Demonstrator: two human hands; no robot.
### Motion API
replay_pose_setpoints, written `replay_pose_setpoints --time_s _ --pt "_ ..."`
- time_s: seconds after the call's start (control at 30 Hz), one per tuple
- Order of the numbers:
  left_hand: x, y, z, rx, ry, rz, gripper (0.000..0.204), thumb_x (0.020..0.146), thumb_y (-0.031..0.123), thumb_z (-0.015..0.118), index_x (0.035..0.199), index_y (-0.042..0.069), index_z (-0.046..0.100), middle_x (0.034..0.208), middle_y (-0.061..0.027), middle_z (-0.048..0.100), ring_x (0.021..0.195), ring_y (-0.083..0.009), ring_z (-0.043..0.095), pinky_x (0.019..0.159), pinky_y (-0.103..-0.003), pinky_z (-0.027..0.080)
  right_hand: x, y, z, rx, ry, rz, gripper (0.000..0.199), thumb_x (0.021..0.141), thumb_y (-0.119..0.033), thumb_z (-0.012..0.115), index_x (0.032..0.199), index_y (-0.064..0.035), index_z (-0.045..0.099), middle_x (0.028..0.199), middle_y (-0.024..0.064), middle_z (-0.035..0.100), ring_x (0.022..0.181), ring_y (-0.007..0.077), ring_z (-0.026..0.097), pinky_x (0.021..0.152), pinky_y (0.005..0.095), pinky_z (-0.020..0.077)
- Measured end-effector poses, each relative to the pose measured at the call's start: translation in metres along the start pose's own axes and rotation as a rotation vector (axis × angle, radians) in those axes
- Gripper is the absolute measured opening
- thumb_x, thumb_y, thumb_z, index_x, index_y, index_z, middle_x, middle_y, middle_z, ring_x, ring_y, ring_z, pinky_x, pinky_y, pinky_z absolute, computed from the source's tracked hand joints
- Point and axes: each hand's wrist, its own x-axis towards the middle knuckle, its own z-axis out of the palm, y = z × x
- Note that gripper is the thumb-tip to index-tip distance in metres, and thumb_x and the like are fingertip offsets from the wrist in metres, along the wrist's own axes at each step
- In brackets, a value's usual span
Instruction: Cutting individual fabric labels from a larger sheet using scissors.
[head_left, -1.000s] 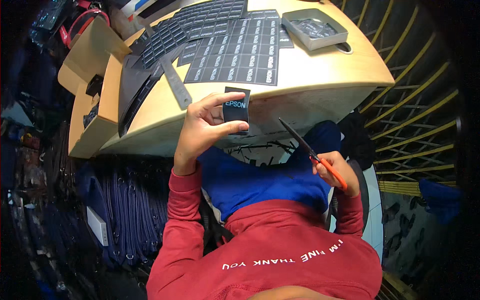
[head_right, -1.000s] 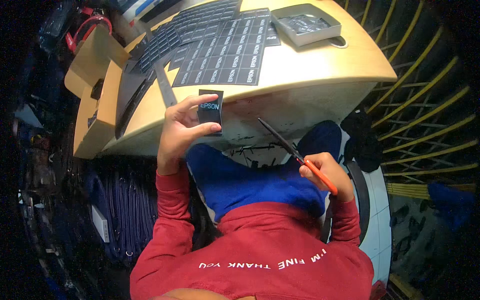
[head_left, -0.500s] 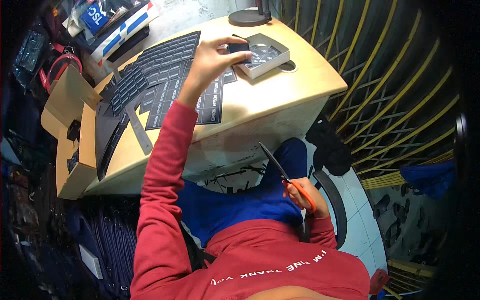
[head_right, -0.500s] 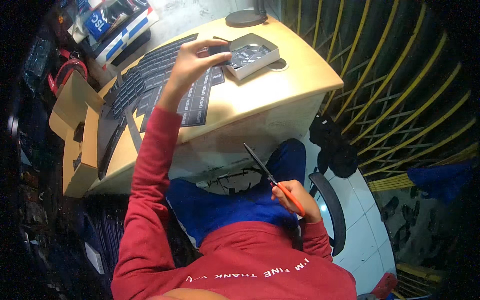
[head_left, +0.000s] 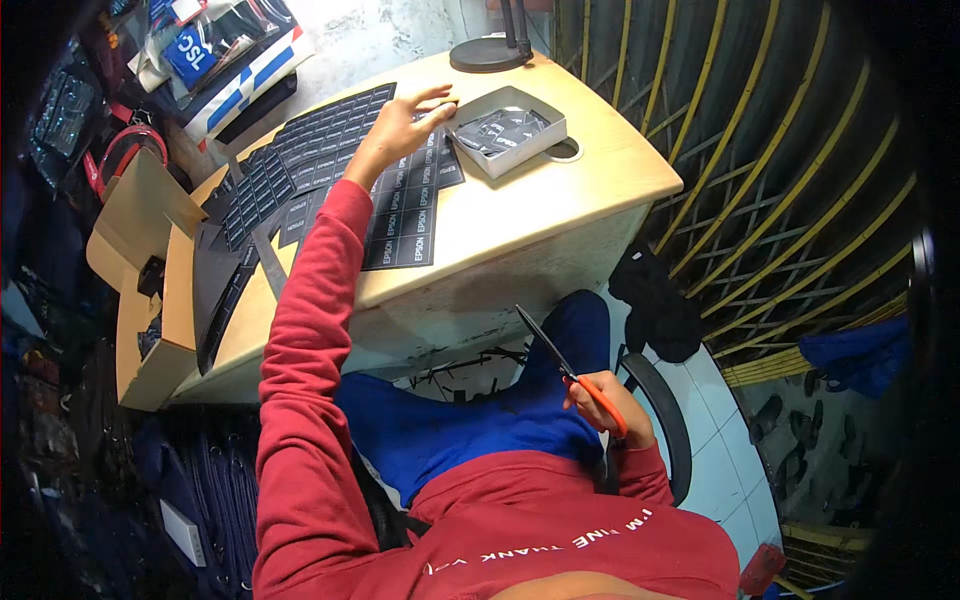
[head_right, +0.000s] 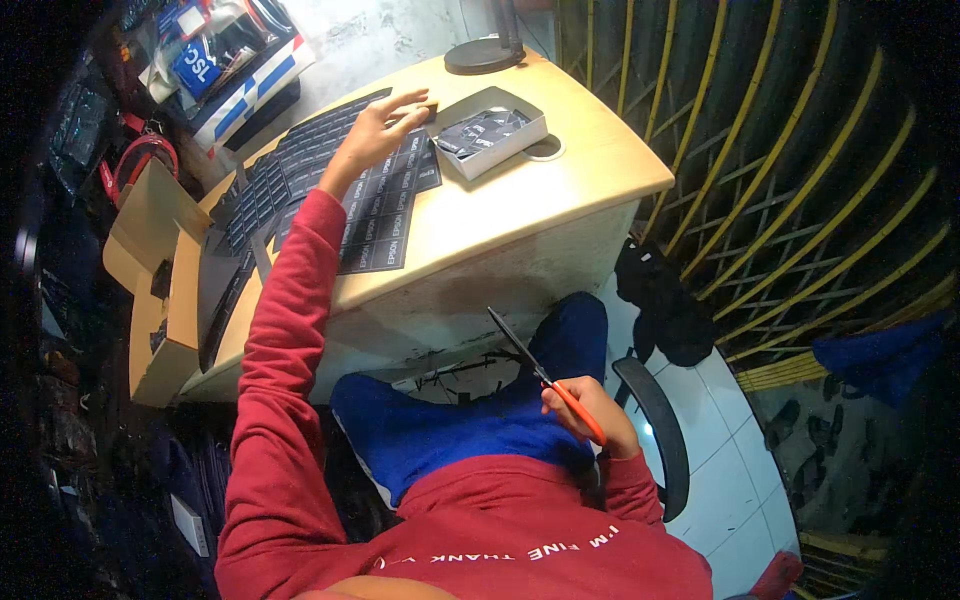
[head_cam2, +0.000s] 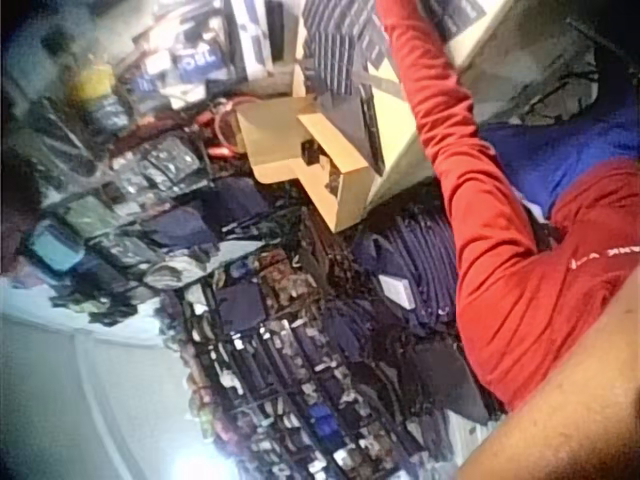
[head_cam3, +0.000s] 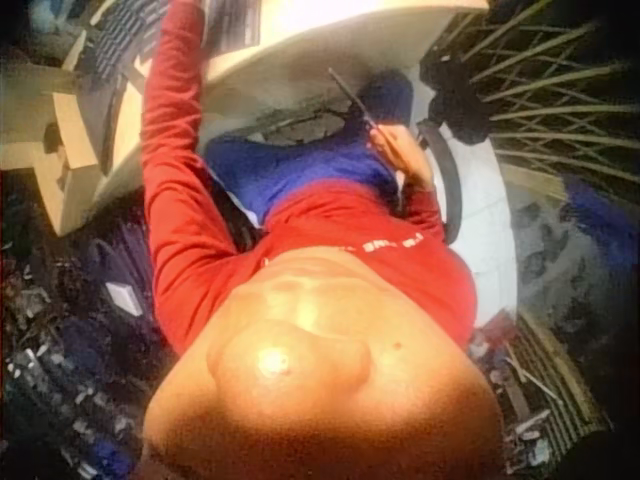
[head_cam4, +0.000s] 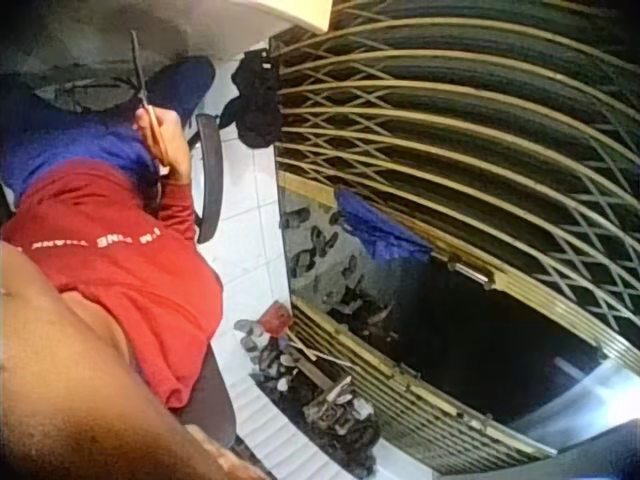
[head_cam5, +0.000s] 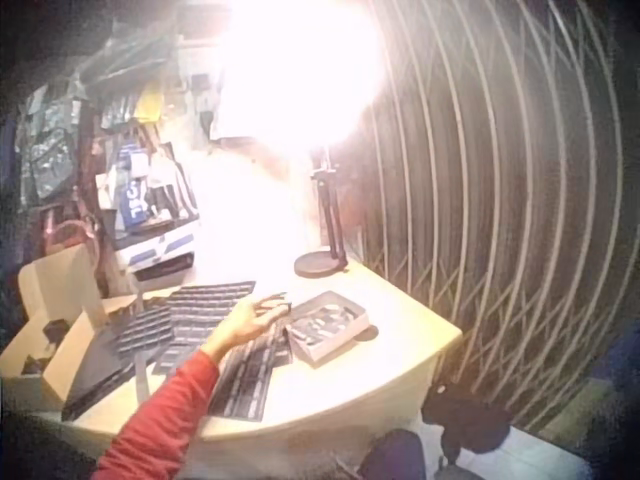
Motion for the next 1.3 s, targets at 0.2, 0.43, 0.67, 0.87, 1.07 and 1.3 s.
replay_pose_setpoints --time_s 0.2,0.43,0.67,0.87,1.07,1.3 --pt "0.004 0.014 0.004 0.024 -0.090 0.038 0.036 0.089 0.026 0.061 0.121 0.009 0.059 0.113 -0.0105 0.064 0.104 -0.0244 0.062 0.085 -0.035 0.050 0.014 0.001 0.009 -0.107 -0.016 -0.112 0.036 0.092 -0.033 0.055 0.073 -0.0025 0.060 0.052 -0.0047 0.044 0.044 0.0035 0.037 0.041 0.0218 0.0300" --pt "-0.028 0.006 -0.015 0.213 -0.100 0.161 0.041 0.087 0.027 0.062 0.123 0.007 0.055 0.116 -0.0205 0.060 0.103 -0.0278 0.061 0.088 -0.038 0.048 0.007 0.002 0.013 -0.053 -0.018 -0.025 0.028 0.089 -0.025 0.060 0.073 -0.0026 0.059 0.057 -0.0059 0.044 0.052 0.0025 0.038 0.046 0.0212 0.0293" --pt "-0.122 0.027 -0.021 0.498 -0.342 -0.199 0.079 0.087 0.057 0.048 0.137 -0.003 0.035 0.142 -0.0291 0.029 0.134 -0.0417 0.025 0.110 -0.044 0.022 0.019 0.010 0.014 0.046 -0.001 0.011 0.021 0.080 -0.018 0.072 0.079 -0.0010 0.059 0.065 -0.0062 0.048 0.059 0.0016 0.041 0.051 0.0199 0.0328" --pt "-0.169 0.038 -0.013 0.570 -0.318 -0.177 0.086 0.087 0.062 0.041 0.143 0.000 0.022 0.149 -0.0229 0.019 0.139 -0.0402 0.012 0.112 -0.048 0.009 0.042 0.004 0.025 0.000 0.004 -0.124 0.017 0.080 -0.012 0.071 0.085 -0.0019 0.059 0.067 -0.0059 0.048 0.061 0.0015 0.042 0.053 0.0182 0.0336" --pt "-0.186 0.055 -0.018 0.579 -0.303 0.017 0.091 0.077 0.067 0.054 0.142 0.008 0.030 0.147 -0.0201 0.026 0.136 -0.0420 0.019 0.110 -0.052 0.015 0.049 -0.009 0.026 0.039 0.056 -0.229 0.015 0.082 -0.011 0.068 0.086 -0.0011 0.058 0.069 -0.0047 0.051 0.062 0.0022 0.046 0.055 0.0181 0.0360" --pt "-0.199 0.063 -0.036 0.509 -0.397 0.159 0.085 0.068 0.040 0.075 0.139 0.016 0.038 0.146 -0.0130 0.032 0.135 -0.0365 0.026 0.108 -0.053 0.024 0.047 -0.005 0.023 0.099 0.095 -0.134 0.013 0.084 -0.012 0.066 0.086 -0.0019 0.059 0.069 -0.0048 0.052 0.061 0.0026 0.046 0.055 0.0185 0.0368"
